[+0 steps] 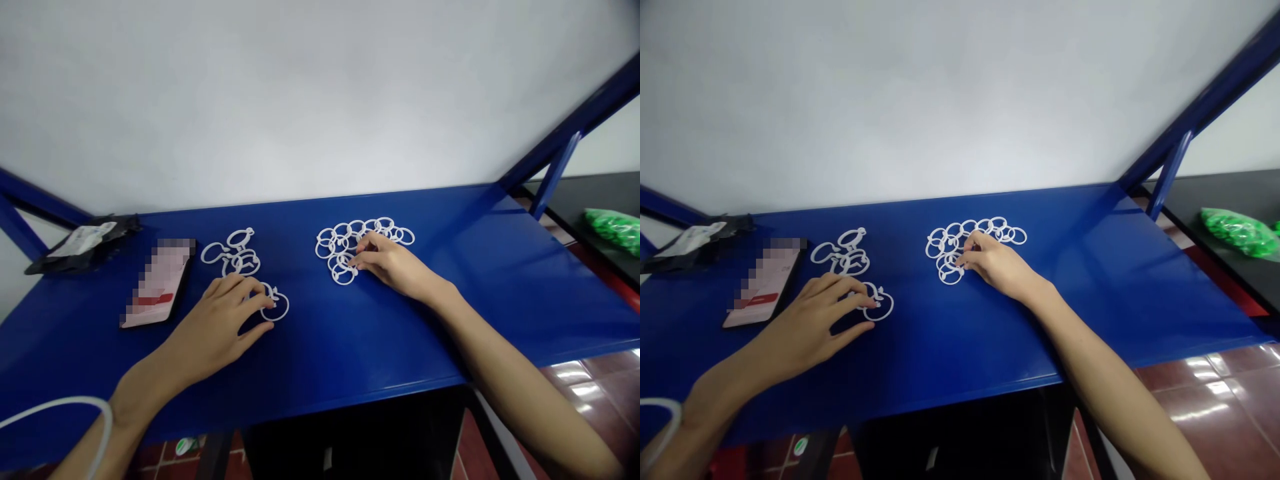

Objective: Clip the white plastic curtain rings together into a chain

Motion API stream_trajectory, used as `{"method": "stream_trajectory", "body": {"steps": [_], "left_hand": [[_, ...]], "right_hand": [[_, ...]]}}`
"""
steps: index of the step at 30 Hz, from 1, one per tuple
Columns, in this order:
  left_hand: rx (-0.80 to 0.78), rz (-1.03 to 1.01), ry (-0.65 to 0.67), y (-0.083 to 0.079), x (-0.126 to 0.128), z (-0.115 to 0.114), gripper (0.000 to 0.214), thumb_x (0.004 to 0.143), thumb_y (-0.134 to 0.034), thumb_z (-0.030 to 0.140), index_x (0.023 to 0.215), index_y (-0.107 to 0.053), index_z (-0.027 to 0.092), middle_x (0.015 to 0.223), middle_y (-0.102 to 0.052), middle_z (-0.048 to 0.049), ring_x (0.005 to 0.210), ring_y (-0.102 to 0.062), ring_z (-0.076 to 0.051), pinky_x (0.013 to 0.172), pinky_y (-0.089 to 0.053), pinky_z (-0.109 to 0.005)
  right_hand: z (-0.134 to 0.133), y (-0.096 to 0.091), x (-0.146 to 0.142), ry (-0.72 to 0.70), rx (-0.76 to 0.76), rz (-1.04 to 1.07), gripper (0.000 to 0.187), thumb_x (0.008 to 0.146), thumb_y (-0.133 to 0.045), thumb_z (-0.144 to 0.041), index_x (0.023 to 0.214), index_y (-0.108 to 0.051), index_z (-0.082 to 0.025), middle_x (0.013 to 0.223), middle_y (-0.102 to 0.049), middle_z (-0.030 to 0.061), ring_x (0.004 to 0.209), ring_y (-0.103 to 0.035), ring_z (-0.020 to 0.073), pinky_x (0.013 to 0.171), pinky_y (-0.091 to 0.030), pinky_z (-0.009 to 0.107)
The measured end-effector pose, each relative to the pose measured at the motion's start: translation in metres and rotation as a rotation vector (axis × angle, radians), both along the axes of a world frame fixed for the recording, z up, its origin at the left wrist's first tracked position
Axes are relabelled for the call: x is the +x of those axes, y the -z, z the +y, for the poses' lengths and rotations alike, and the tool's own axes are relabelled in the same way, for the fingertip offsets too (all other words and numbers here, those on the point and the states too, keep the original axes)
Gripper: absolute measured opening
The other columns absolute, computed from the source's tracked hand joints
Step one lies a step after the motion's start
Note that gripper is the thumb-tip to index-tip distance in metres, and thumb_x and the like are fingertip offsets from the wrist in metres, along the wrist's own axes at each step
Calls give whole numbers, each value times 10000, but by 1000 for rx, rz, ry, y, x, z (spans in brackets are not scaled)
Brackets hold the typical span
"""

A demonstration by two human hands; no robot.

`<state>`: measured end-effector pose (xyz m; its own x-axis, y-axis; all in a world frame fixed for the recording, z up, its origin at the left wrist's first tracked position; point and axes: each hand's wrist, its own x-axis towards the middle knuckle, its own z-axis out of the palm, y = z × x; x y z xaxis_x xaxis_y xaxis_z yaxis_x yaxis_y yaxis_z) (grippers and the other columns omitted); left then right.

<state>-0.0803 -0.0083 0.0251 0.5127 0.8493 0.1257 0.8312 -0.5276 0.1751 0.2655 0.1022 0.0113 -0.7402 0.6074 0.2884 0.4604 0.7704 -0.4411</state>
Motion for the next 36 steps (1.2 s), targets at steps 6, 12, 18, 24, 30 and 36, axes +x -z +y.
{"method": "stream_trajectory", "body": {"steps": [6, 12, 18, 24, 30, 36], "left_hand": [[68, -15, 3, 7, 5, 0, 164, 950, -616, 353, 1070, -662, 251, 1068, -669, -58, 1044, -573, -279, 881, -431, -440], [162, -52, -52, 8, 6, 0, 193, 988, -548, 325, 1104, -658, 217, 1043, -691, -64, 996, -596, -263, 869, -435, -425], [153, -19, -113, 11, 3, 5, 237, 965, -528, 300, 1111, -692, 210, 1091, -686, -87, 1018, -595, -282, 864, -449, -442], [77, 38, -117, 11, 6, 7, 227, 979, -504, 334, 1025, -694, 220, 1069, -707, -86, 1022, -597, -290, 845, -441, -448], [56, 10, -146, 10, 7, 8, 195, 957, -539, 330, 1041, -690, 241, 1027, -721, -70, 1002, -603, -300, 832, -409, -440], [57, 1, -156, 11, 10, 8, 156, 970, -530, 307, 908, -651, 232, 920, -717, -51, 921, -591, -281, 787, -377, -424]], "right_hand": [[-2, -4, -1, 31, 0, 6, 267, 1028, -481, -214, 1137, -723, -193, 1072, -616, 95, 950, -621, 189, 808, -550, 352], [-6, -9, -6, 133, 92, 17, 259, 1033, -478, -231, 1131, -712, -175, 1020, -645, 95, 930, -618, 206, 809, -546, 372], [-21, -6, -22, 144, 152, 94, 269, 1038, -472, -253, 1113, -712, -158, 1007, -666, 99, 938, -619, 209, 820, -543, 367], [-36, -3, -37, 8, 100, 117, 261, 1038, -469, -241, 1135, -700, -166, 1013, -669, 102, 963, -615, 214, 823, -565, 381], [-35, -3, -37, 11, 114, 138, 256, 1037, -467, -233, 1135, -695, -165, 1006, -676, 98, 959, -616, 215, 831, -565, 388], [-45, -1, -48, -39, 127, 78, 268, 1043, -467, -252, 1111, -708, -155, 967, -678, 90, 882, -616, 199, 769, -546, 348]]}}
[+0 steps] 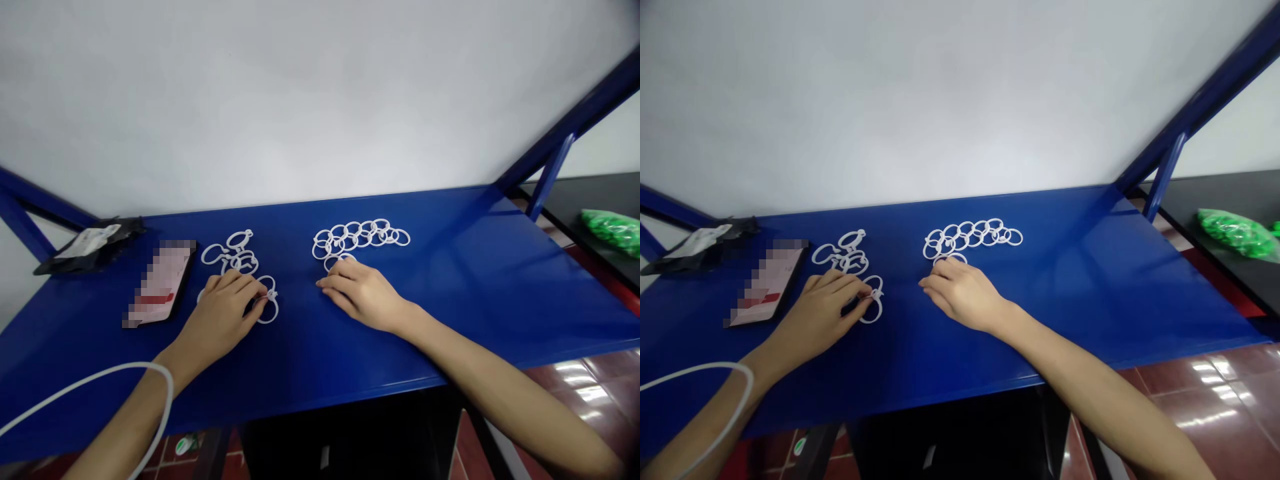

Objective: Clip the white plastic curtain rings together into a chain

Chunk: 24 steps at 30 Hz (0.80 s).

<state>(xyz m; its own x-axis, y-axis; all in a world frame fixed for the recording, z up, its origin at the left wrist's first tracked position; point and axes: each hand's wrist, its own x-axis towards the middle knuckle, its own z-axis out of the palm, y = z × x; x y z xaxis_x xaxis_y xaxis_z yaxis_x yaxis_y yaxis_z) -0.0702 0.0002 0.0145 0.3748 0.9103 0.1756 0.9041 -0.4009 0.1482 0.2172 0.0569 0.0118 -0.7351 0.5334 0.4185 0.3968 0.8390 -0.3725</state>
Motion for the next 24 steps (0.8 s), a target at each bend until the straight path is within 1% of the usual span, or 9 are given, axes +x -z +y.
{"method": "stream_trajectory", "body": {"steps": [5, 9, 12, 14, 17, 19, 21, 22, 24], "left_hand": [[44, -57, -54, -3, 0, -2, 149, 962, -564, 326, 882, -657, 242, 908, -715, -37, 913, -587, -275, 785, -388, -424], [79, -187, -91, -12, 6, -5, 175, 958, -576, 353, 860, -668, 241, 876, -712, -27, 857, -600, -242, 809, -442, -414], [112, -299, -91, -18, 26, -5, 177, 961, -588, 325, 831, -656, 225, 828, -698, -12, 833, -627, -202, 802, -486, -361], [169, -366, -95, -19, 45, -3, 159, 953, -601, 301, 829, -657, 219, 804, -687, -4, 800, -637, -178, 766, -502, -322], [192, -449, -91, -22, 72, 6, 147, 939, -619, 278, 816, -664, 211, 762, -678, 6, 717, -624, -149, 707, -514, -286], [194, -529, -92, -24, 84, 12, 129, 924, -649, 286, 824, -681, 211, 750, -687, 14, 672, -611, -133, 681, -518, -273], [150, -627, -104, -25, 90, 19, 109, 905, -688, 312, 853, -705, 218, 754, -705, 21, 644, -607, -123, 667, -523, -265], [104, -687, -114, -24, 91, 22, 111, 896, -704, 331, 873, -717, 223, 765, -717, 21, 640, -612, -120, 660, -525, -261], [-4, -840, -144, -20, 92, 26, 144, 887, -719, 368, 921, -732, 228, 817, -744, 12, 665, -638, -122, 652, -532, -255]], "right_hand": [[-10, 5, -10, -85, 38, -75, 271, 1038, -475, -243, 1091, -719, -137, 942, -673, 83, 794, -582, 183, 724, -507, 326], [-13, 4, -12, -100, -9, -58, 276, 1043, -470, -256, 1100, -716, -144, 960, -681, 87, 817, -598, 184, 747, -514, 326], [-15, 0, -12, -52, -138, 50, 261, 1020, -543, -322, 1154, -689, -152, 1041, -696, 94, 864, -645, 179, 745, -529, 310], [-17, -4, -13, 2, -264, 160, 248, 996, -593, -344, 1148, -677, -167, 1039, -710, 78, 818, -660, 153, 715, -529, 283], [-16, -8, -12, 127, -424, 344, 152, 992, -597, -310, 1026, -689, -194, 879, -728, 23, 696, -642, 114, 637, -500, 244], [-14, -9, -10, 202, -517, 457, 139, 980, -614, -312, 973, -690, -196, 796, -722, 4, 664, -638, 110, 609, -491, 236], [-10, -8, -8, 230, -597, 545, 153, 961, -639, -337, 978, -691, -194, 778, -718, 0, 655, -634, 110, 612, -500, 239], [-8, -7, -8, 230, -619, 576, 160, 959, -641, -343, 991, -694, -195, 785, -716, 2, 662, -632, 111, 625, -507, 243], [-7, -6, -6, 232, -621, 604, 167, 967, -628, -337, 1027, -701, -200, 820, -714, 10, 690, -631, 114, 651, -513, 253]]}}
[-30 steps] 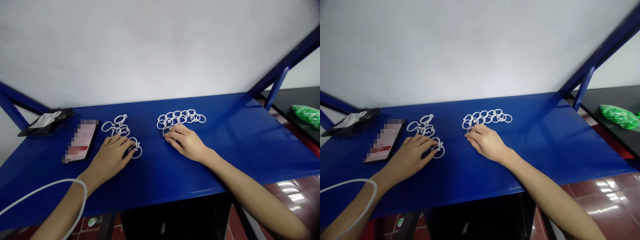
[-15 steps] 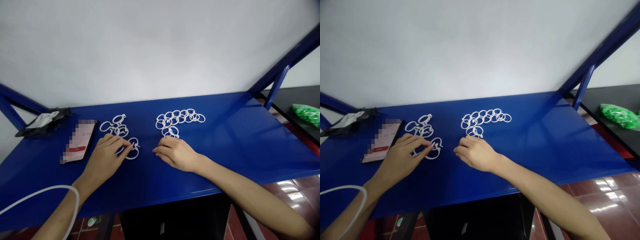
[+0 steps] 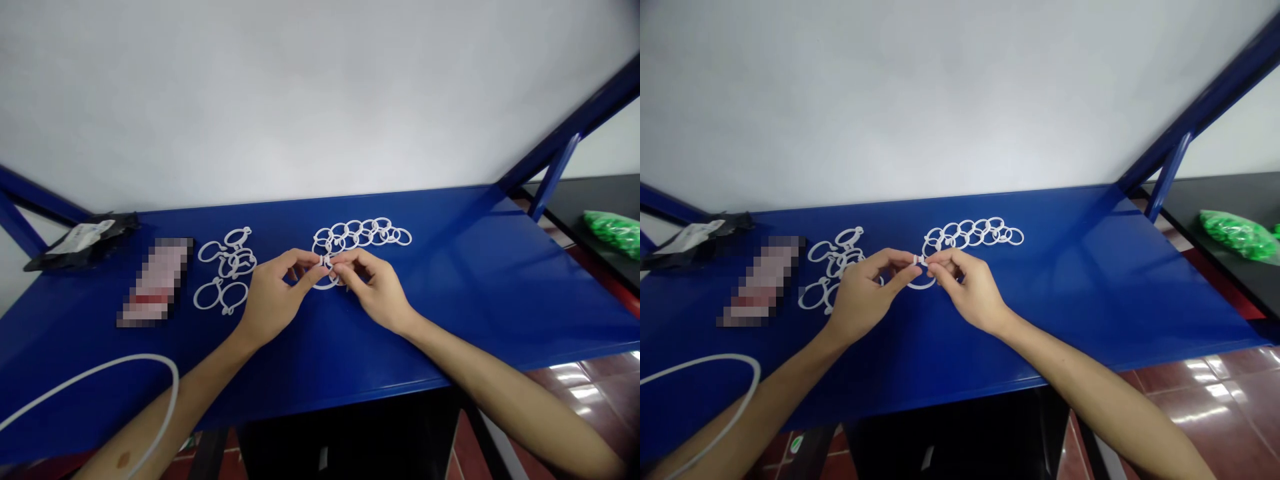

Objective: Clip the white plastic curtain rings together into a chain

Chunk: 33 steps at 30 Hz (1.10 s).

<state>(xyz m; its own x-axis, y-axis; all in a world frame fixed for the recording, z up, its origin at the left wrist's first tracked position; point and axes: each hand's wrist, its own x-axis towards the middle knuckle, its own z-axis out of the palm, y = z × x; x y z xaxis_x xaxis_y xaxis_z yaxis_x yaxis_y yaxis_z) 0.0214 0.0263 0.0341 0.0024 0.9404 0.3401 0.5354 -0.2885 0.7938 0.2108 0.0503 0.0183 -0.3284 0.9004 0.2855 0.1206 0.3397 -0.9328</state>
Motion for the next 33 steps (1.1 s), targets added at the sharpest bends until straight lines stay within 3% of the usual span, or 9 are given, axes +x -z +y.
{"method": "stream_trajectory", "body": {"steps": [4, 7, 11, 16, 21, 24, 26, 29, 33], "left_hand": [[-109, -277, 5, 15, -2, 1, 185, 867, -744, 388, 962, -746, 229, 944, -770, -20, 804, -700, -151, 737, -573, -278], [-123, -315, 14, 23, -2, -2, 171, 851, -762, 380, 932, -756, 230, 929, -770, -23, 814, -705, -163, 759, -582, -301], [-51, -264, 43, 26, 1, -9, 129, 879, -738, 355, 875, -739, 226, 856, -750, -16, 790, -691, -160, 745, -573, -310], [192, -158, 120, 23, 5, -17, 149, 957, -635, 241, 819, -690, 225, 779, -717, 0, 748, -661, -141, 692, -561, -297], [357, 153, 214, 12, -4, -8, 117, 971, -584, 186, 922, -685, 222, 877, -749, -20, 824, -650, -164, 767, -535, -330], [261, 526, 217, 4, -24, 3, 161, 981, -551, 258, 1045, -695, 223, 976, -759, -42, 894, -654, -215, 841, -485, -398], [136, 680, 201, -1, -41, 8, 187, 954, -586, 349, 1026, -698, 217, 823, -729, -25, 826, -647, -229, 845, -462, -416], [-95, 777, 220, -7, -65, 12, 357, 853, -677, 549, 1024, -701, 237, 662, -654, 11, 723, -626, -233, 793, -455, -392], [-302, 799, 237, -11, -77, 14, 571, 768, -705, 646, 1172, -679, 243, 716, -673, -3, 768, -627, -254, 790, -444, -378]], "right_hand": [[-1, -1, 0, 17, 85, -70, 167, 979, -607, -323, 1038, -712, -208, 828, -684, 17, 698, -602, 121, 645, -491, 262], [-2, -1, 0, 9, 160, -114, 143, 977, -620, -324, 999, -713, -216, 809, -667, 6, 665, -566, 114, 618, -464, 258], [-4, 0, 0, -20, 279, -137, 133, 985, -619, -302, 926, -688, -204, 797, -663, 15, 674, -568, 125, 630, -468, 279], [-11, -2, 2, -117, 440, -190, 117, 1007, -578, -254, 967, -666, -187, 842, -673, 48, 753, -611, 154, 684, -514, 311], [2, -12, 13, -163, 508, -301, 117, 1001, -592, -258, 986, -679, -181, 842, -688, 43, 761, -633, 151, 694, -527, 299], [22, -17, 30, -24, 479, -369, 120, 991, -611, -277, 959, -700, -204, 888, -734, 37, 802, -674, 158, 747, -531, 312], [36, -18, 43, 47, 442, -426, 150, 984, -620, -302, 919, -713, -205, 887, -750, 34, 791, -687, 163, 744, -525, 316], [49, -15, 56, 3, 339, -537, 161, 967, -640, -321, 900, -728, -204, 898, -765, 30, 798, -701, 167, 741, -521, 312], [53, -10, 57, -74, 204, -601, 151, 962, -634, -310, 899, -732, -214, 914, -778, 18, 811, -714, 161, 753, -528, 298]]}}
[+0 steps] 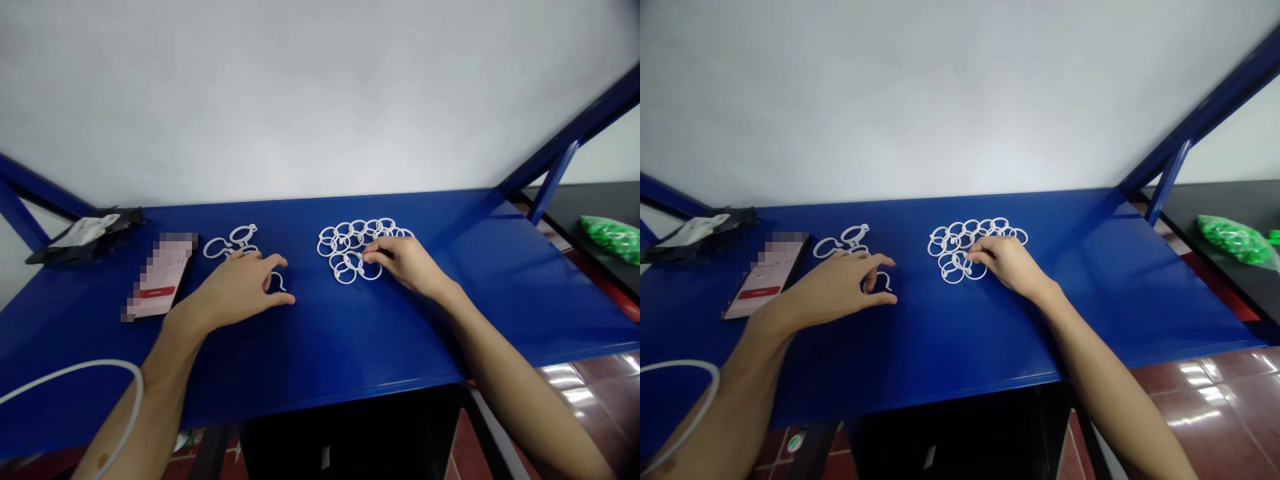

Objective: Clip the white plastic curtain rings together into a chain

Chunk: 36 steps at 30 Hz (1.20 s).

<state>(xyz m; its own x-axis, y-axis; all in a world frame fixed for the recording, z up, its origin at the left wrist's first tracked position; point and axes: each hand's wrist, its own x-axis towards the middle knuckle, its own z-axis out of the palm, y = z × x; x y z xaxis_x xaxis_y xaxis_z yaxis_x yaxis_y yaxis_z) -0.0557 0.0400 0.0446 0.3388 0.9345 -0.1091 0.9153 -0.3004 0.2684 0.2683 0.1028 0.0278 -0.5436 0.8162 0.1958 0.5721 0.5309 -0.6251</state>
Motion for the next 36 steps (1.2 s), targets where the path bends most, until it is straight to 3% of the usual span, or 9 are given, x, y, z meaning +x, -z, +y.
{"method": "stream_trajectory", "body": {"steps": [4, 11, 15, 21, 27, 36], "left_hand": [[-149, -30, -6, 1, 4, 0, 630, 763, -732, 618, 1285, -631, 279, 909, -705, -30, 970, -596, -286, 879, -423, -395], [-191, -138, 45, 9, 6, 0, 501, 852, -706, 312, 1335, -581, 358, 1099, -691, 12, 1111, -534, -258, 1009, -351, -420], [-133, -104, 49, 6, 8, 3, 311, 857, -693, 239, 1162, -651, 285, 1050, -695, 0, 1067, -552, -250, 976, -354, -421], [-54, -16, 68, 5, 10, 5, 79, 858, -714, 315, 847, -695, 239, 937, -691, -18, 976, -561, -258, 926, -361, -432], [10, -51, 134, 13, 12, 2, 182, 936, -589, 319, 799, -660, 222, 885, -683, -21, 904, -554, -232, 890, -367, -413], [23, -66, 145, 16, 23, 0, 148, 930, -528, 254, 795, -574, 212, 833, -640, -15, 856, -543, -223, 816, -387, -387]], "right_hand": [[-1, 3, -3, -18, -7, -62, 139, 967, -607, -280, 922, -721, -213, 931, -773, 27, 827, -712, 168, 774, -529, 309], [2, 6, 2, 78, 125, -79, 123, 959, -623, -301, 929, -694, -206, 942, -744, 51, 799, -674, 183, 745, -524, 344], [-1, 2, 1, 114, 151, -65, 133, 973, -598, -294, 931, -695, -213, 959, -745, 55, 808, -672, 182, 750, -520, 345], [-5, -2, -1, 186, 117, -136, 149, 974, -586, -295, 944, -697, -200, 955, -750, 56, 788, -674, 186, 736, -513, 346], [-6, -1, 0, 151, 11, -283, 172, 960, -586, -295, 996, -705, -177, 939, -745, 73, 785, -671, 197, 730, -511, 349], [-9, 2, -5, 194, -23, -370, 189, 949, -620, -319, 819, -656, -186, 803, -712, 50, 688, -615, 174, 640, -440, 322]]}}
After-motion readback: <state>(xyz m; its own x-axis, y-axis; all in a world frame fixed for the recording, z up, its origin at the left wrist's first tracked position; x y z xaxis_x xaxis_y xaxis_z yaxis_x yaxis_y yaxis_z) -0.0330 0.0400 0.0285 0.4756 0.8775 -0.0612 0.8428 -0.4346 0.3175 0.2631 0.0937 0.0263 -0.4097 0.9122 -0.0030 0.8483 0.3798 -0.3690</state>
